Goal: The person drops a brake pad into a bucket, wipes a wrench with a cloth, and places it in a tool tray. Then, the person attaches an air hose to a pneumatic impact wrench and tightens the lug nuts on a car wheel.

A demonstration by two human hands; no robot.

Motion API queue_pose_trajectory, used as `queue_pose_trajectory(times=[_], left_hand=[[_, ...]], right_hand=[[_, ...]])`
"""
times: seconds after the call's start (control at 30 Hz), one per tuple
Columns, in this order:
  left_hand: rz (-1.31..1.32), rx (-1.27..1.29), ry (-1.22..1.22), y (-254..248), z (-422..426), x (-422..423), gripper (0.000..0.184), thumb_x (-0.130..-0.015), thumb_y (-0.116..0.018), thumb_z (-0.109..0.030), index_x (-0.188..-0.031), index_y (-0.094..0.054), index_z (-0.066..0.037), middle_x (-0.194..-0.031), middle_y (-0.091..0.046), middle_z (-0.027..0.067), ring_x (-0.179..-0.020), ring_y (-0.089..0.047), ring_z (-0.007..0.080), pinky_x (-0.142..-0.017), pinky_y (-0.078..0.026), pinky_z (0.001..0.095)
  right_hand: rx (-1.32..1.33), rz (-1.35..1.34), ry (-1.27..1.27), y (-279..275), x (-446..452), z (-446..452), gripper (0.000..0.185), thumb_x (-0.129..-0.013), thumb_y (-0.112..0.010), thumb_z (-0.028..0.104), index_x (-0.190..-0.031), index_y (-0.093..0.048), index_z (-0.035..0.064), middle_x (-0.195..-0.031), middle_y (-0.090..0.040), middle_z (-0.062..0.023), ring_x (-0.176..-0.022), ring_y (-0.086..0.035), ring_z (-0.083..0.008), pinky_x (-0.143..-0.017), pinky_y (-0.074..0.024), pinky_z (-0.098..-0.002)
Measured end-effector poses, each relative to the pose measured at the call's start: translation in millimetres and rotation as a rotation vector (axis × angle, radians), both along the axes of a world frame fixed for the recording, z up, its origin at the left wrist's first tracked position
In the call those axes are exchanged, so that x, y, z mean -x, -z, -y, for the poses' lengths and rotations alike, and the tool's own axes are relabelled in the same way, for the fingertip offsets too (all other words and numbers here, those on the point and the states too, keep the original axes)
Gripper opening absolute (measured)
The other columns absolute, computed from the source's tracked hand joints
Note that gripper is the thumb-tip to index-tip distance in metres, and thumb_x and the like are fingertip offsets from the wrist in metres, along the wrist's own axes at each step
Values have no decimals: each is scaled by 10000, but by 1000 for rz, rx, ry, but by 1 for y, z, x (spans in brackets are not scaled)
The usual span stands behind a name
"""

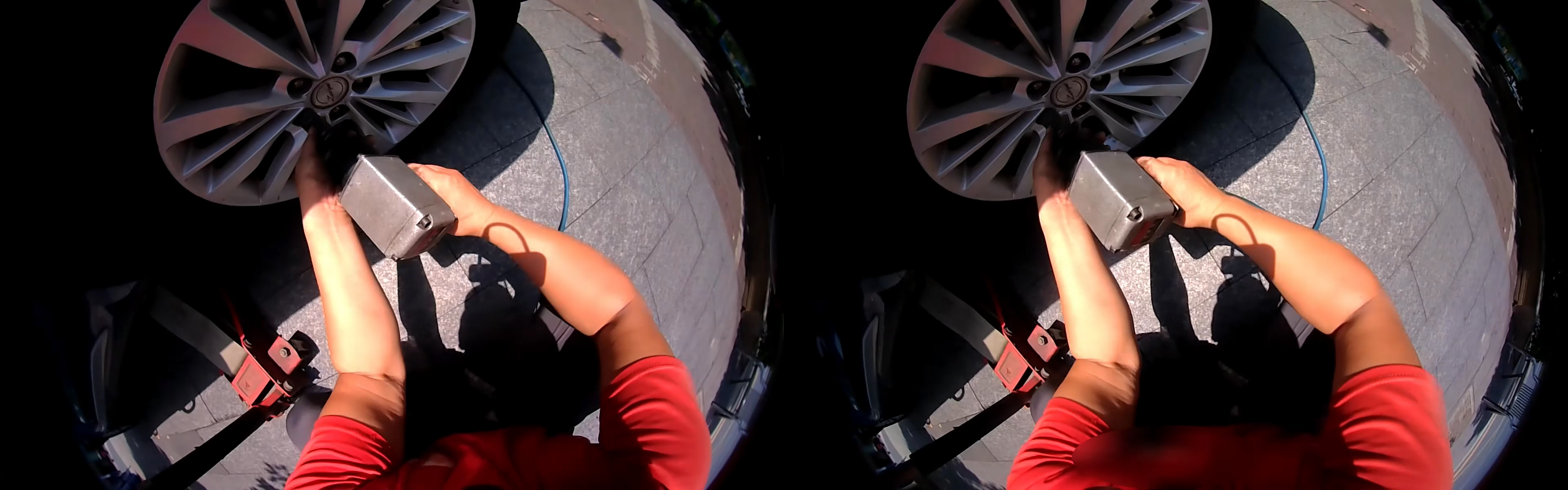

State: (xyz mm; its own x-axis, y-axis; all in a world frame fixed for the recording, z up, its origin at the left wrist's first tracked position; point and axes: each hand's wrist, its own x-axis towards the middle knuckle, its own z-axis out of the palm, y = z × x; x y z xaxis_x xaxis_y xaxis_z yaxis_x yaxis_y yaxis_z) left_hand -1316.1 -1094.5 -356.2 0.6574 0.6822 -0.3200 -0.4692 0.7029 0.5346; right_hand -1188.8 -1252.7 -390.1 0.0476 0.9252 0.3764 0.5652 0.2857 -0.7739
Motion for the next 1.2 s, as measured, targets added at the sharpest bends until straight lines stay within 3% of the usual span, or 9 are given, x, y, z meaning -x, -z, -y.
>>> queue_pose_trajectory(times=[0.23, 0.3, 0.37, 0.5, 0.63, 0.77, 0.97, 1.13, 1.2], left_hand=[[50, -114, 104, -26, 13, -35, 366, -873, -468, -356, -877, -530, 5, -738, -608, 195, -645, -623, 348, -556, -541, 434], [42, -101, 53, -31, 15, -49, 403, -904, -420, -341, -982, -425, 54, -692, -582, 244, -560, -613, 350, -495, -542, 417], [13, -129, 100, -29, 7, -56, 383, -864, -492, -367, -890, -513, 14, -734, -594, 193, -635, -613, 347, -580, -545, 451], [77, -41, 167, -38, -9, -60, 383, -848, -530, -367, -904, -515, 11, -768, -594, 172, -661, -611, 343, -597, -541, 465], [-236, -144, 22, -50, -5, -65, 363, -801, -620, -328, -922, -525, 1, -785, -589, 143, -649, -611, 312, -593, -536, 408], [-453, -340, -86, -54, -11, -74, 258, -832, -581, -247, -963, -531, -31, -711, -590, 122, -603, -587, 264, -586, -507, 360], [285, -124, 62, -40, 6, -64, 380, -857, -471, -417, -1005, -537, -72, -792, -584, 146, -699, -586, 346, -617, -510, 459], [-323, -280, -22, -48, -25, -71, 287, -787, -651, -232, -940, -543, -15, -775, -599, 147, -651, -595, 255, -576, -512, 346], [-345, -311, -88, -55, -19, -75, 260, -785, -658, -219, -902, -558, -9, -765, -597, 127, -631, -586, 234, -569, -500, 328]], right_hand=[[13, -198, 159, -4, -5, 19, 318, -911, -426, 209, -1168, -509, 40, -1065, -581, -80, -926, -572, -167, -791, -461, -266], [380, -1417, 117, -22, -8, 16, 324, -916, -424, 245, -1149, -526, 45, -1037, -584, -68, -899, -575, -144, -768, -465, -262], [372, -1399, 156, -24, -13, 12, 318, -907, -443, 237, -1145, -526, 44, -1025, -585, -70, -876, -579, -141, -757, -468, -268], [-50, -63, 131, -8, -32, -1, 280, -796, -559, 72, -1071, -514, 41, -962, -578, -65, -872, -570, -136, -763, -460, -254], [290, -1146, -72, 16, -28, -10, 439, -718, -664, 95, -1119, -491, 54, -996, -577, -54, -941, -556, -147, -806, -449, -257], [63, -949, -173, 19, -16, -10, 386, -784, -573, 24, -1150, -456, 68, -1034, -558, -44, -943, -541, -113, -800, -448, -258], [1, -253, 68, -5, -25, -3, 540, -584, -688, 43, -1072, -456, 48, -930, -574, -145, -882, -574, -324, -751, -474, -349], [162, -1068, -128, 20, -30, -13, 558, -626, -694, 67, -1130, -456, 58, -954, -588, -93, -920, -582, -240, -778, -466, -310], [124, -896, -71, 1, -25, -6, 501, -689, -674, 71, -1143, -464, 72, -977, -584, -48, -930, -570, -161, -797, -460, -283]])
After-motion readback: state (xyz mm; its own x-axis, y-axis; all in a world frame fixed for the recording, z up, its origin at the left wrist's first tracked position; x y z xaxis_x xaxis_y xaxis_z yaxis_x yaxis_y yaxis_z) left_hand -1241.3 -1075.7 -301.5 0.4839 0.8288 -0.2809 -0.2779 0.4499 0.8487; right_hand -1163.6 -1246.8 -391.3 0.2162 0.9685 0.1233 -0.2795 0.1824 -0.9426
